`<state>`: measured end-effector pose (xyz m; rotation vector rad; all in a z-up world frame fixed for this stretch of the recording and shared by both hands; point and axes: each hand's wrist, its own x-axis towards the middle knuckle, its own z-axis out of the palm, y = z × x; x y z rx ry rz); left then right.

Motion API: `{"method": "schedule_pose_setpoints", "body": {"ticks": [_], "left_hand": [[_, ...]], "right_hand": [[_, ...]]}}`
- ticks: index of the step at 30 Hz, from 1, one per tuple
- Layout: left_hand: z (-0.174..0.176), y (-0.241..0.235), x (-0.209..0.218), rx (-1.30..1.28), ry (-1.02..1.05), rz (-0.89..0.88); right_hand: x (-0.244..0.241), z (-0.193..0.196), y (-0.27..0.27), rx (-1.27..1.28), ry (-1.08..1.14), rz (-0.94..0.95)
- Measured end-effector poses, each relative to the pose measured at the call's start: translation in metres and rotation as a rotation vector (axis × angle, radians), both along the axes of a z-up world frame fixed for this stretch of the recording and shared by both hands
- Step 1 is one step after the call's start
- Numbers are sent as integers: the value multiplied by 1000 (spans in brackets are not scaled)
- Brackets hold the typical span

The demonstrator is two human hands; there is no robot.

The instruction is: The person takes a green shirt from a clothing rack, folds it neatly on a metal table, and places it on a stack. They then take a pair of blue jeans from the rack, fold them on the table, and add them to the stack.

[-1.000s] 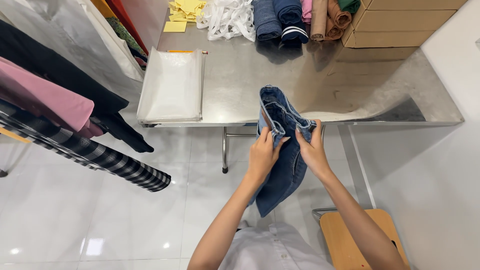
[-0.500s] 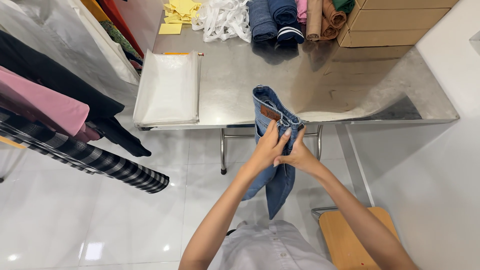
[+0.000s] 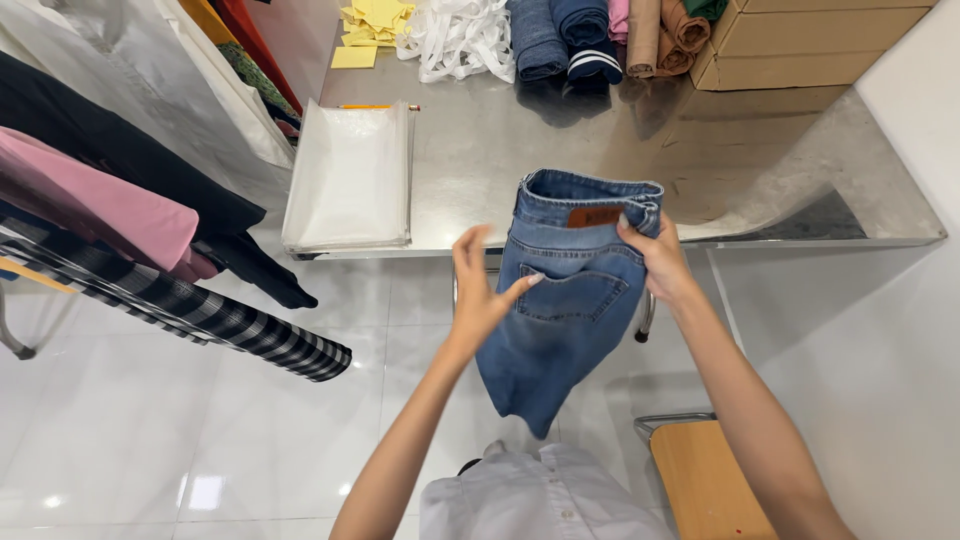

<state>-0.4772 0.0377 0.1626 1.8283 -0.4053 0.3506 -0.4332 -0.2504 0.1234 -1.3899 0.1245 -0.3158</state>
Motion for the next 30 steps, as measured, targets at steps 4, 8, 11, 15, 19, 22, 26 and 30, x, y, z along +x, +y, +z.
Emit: {"method": "schedule_pose_setpoints", "body": {"ticks": [4, 8, 11, 15, 19, 22, 26, 30], "left_hand": [[10, 15, 17, -172, 388, -323], [-6, -1, 41, -91, 557, -455], [-4, -19, 57, -172, 583, -417], [-23, -37, 79, -314, 671, -365], [-55, -44, 125, -357, 745, -321], [-55, -56, 166, -345, 925, -284], [-54, -61, 236, -302, 1021, -281], [-48, -86, 315, -309, 1052, -299]], "right_hand": [[-13, 5, 11, 19, 53, 168], [-15, 6, -1, -61, 83, 120], [-8, 21, -3, -139, 102, 58], [2, 36, -7, -178, 190, 78], [19, 60, 14, -318, 380, 185], [54, 56, 12, -219, 463, 126], [120, 50, 0, -220, 563, 52], [204, 51, -28, -348, 536, 70]]}}
